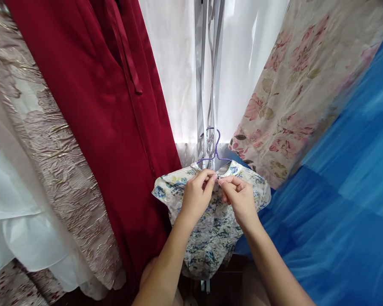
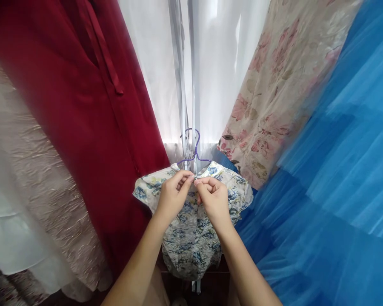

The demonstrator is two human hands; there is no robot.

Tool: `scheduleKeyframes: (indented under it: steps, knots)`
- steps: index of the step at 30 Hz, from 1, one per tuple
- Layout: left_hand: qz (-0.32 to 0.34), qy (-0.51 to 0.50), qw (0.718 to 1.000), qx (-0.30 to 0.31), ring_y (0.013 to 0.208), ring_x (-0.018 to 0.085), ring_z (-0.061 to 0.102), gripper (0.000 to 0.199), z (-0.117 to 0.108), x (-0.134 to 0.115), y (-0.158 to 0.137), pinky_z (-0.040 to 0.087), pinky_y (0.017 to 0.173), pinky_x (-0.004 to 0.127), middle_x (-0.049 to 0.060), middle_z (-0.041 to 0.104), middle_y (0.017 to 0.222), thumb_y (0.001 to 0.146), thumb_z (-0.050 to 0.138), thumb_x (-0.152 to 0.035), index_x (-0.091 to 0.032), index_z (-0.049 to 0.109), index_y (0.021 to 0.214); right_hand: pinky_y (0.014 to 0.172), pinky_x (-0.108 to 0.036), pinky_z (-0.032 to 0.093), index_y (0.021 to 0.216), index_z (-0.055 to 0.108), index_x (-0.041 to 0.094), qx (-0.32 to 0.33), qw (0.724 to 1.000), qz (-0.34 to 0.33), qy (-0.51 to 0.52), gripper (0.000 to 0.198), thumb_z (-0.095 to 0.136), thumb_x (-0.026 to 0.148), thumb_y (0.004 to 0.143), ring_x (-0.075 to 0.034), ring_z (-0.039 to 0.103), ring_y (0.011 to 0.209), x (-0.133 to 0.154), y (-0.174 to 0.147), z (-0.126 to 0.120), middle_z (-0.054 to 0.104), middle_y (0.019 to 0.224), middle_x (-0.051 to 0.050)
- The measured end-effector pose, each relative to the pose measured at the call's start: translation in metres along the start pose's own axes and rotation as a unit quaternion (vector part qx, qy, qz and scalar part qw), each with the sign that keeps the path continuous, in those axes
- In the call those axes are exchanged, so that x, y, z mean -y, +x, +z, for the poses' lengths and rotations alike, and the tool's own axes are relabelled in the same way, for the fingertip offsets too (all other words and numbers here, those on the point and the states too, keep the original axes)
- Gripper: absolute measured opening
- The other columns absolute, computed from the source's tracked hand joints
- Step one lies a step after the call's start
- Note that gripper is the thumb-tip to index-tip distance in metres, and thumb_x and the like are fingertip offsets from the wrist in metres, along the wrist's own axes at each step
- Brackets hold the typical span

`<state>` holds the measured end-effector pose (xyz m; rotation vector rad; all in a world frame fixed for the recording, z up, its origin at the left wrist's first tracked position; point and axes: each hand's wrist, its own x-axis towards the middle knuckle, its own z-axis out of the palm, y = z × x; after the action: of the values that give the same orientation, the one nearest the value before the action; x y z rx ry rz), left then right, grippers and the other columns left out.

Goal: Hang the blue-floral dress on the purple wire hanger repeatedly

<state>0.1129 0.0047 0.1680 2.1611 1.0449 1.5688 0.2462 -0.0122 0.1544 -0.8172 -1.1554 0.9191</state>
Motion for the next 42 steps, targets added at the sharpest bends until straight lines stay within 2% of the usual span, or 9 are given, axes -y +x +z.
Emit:
scheduleKeyframes:
  steps: [4, 8, 13, 18, 22, 26, 33, 38, 42]
  knots:
    - [0.026, 0.020, 0.996, -0.084, 0.072, 0.012, 0.061, 0.012, 0.000, -0.004, 0.009, 0.045, 0.069, 0.021, -0.001, 0.066, 0.080, 0.096, 0.056, -0.027, -0.019, 0.064, 0.092, 0.041, -0.020, 0.030, 0.072, 0.062, 0.016, -0.014, 1.000, 0.021, -0.016, 0.021, 0.069, 0.034, 0.080, -0.007, 0.039, 0.037, -0.019, 0.003, -0.005, 0.050, 0.042, 0.008]
    - [-0.006, 0.005, 0.974, -0.227, 0.074, 0.013, 0.063, 0.015, -0.029, 0.006, 0.020, 0.047, 0.069, 0.022, 0.001, 0.066, 0.080, 0.096, 0.057, -0.030, -0.018, 0.064, 0.095, 0.041, -0.021, 0.028, 0.069, 0.059, 0.017, 0.013, 0.998, 0.043, -0.050, 0.020, 0.065, 0.033, 0.080, -0.007, 0.036, 0.037, -0.037, -0.007, -0.012, 0.047, 0.042, 0.008]
    - [-0.077, -0.045, 0.933, -0.348, 0.073, 0.014, 0.062, 0.016, -0.073, 0.063, 0.020, 0.049, 0.071, 0.023, 0.000, 0.062, 0.076, 0.090, 0.059, -0.031, -0.015, 0.064, 0.090, 0.043, -0.020, 0.023, 0.070, 0.056, 0.017, 0.038, 0.995, 0.057, -0.074, 0.021, 0.064, 0.033, 0.081, -0.006, 0.030, 0.039, -0.045, -0.025, -0.020, 0.037, 0.044, 0.011]
    - [-0.190, -0.148, 0.882, -0.405, 0.069, 0.010, 0.056, 0.024, -0.080, 0.122, -0.016, 0.046, 0.069, 0.022, -0.002, 0.058, 0.075, 0.082, 0.063, -0.040, -0.015, 0.061, 0.084, 0.044, -0.021, 0.024, 0.070, 0.056, 0.017, 0.061, 0.993, 0.071, -0.077, 0.023, 0.064, 0.036, 0.082, -0.007, 0.029, 0.040, -0.060, -0.037, -0.018, 0.037, 0.046, 0.011]
    - [-0.275, -0.196, 0.878, -0.340, 0.065, 0.012, 0.057, 0.039, -0.066, 0.144, -0.049, 0.045, 0.065, 0.024, -0.001, 0.058, 0.071, 0.073, 0.067, -0.052, -0.014, 0.058, 0.078, 0.044, -0.021, 0.024, 0.067, 0.055, 0.018, 0.043, 0.991, 0.090, -0.092, 0.026, 0.065, 0.039, 0.079, -0.007, 0.030, 0.039, -0.076, -0.044, -0.025, 0.037, 0.045, 0.010]
    - [-0.339, -0.221, 0.891, -0.208, 0.075, 0.018, 0.065, 0.048, -0.053, 0.145, -0.066, 0.050, 0.076, 0.032, 0.004, 0.067, 0.076, 0.068, 0.073, -0.056, -0.014, 0.064, 0.088, 0.046, -0.023, 0.025, 0.067, 0.057, 0.018, 0.001, 0.985, 0.105, -0.136, 0.029, 0.067, 0.043, 0.077, -0.009, 0.033, 0.040, -0.084, -0.040, -0.063, 0.040, 0.044, 0.009]
    - [-0.333, -0.206, 0.920, 0.012, 0.077, 0.022, 0.066, 0.042, -0.020, 0.131, -0.077, 0.050, 0.080, 0.036, 0.009, 0.072, 0.080, 0.076, 0.069, -0.053, -0.013, 0.068, 0.088, 0.050, -0.027, 0.029, 0.068, 0.060, 0.019, -0.094, 0.968, 0.122, -0.200, 0.030, 0.065, 0.047, 0.079, -0.014, 0.043, 0.046, -0.105, -0.037, -0.130, 0.049, 0.046, 0.004]
    - [-0.317, -0.163, 0.930, 0.091, 0.069, 0.020, 0.059, 0.026, 0.002, 0.136, -0.108, 0.047, 0.069, 0.030, 0.004, 0.066, 0.070, 0.079, 0.068, -0.040, -0.015, 0.064, 0.072, 0.048, -0.029, 0.028, 0.059, 0.054, 0.022, -0.097, 0.964, 0.148, -0.197, 0.033, 0.062, 0.047, 0.078, -0.015, 0.039, 0.043, -0.142, -0.058, -0.131, 0.047, 0.043, 0.003]
    - [-0.307, -0.162, 0.934, 0.085, 0.077, 0.019, 0.059, 0.035, 0.011, 0.127, -0.125, 0.048, 0.074, 0.029, 0.003, 0.062, 0.076, 0.089, 0.056, -0.048, -0.016, 0.061, 0.075, 0.049, -0.031, 0.031, 0.054, 0.050, 0.024, -0.107, 0.960, 0.169, -0.197, 0.035, 0.060, 0.048, 0.078, -0.018, 0.042, 0.044, -0.165, -0.077, -0.139, 0.045, 0.043, 0.002]
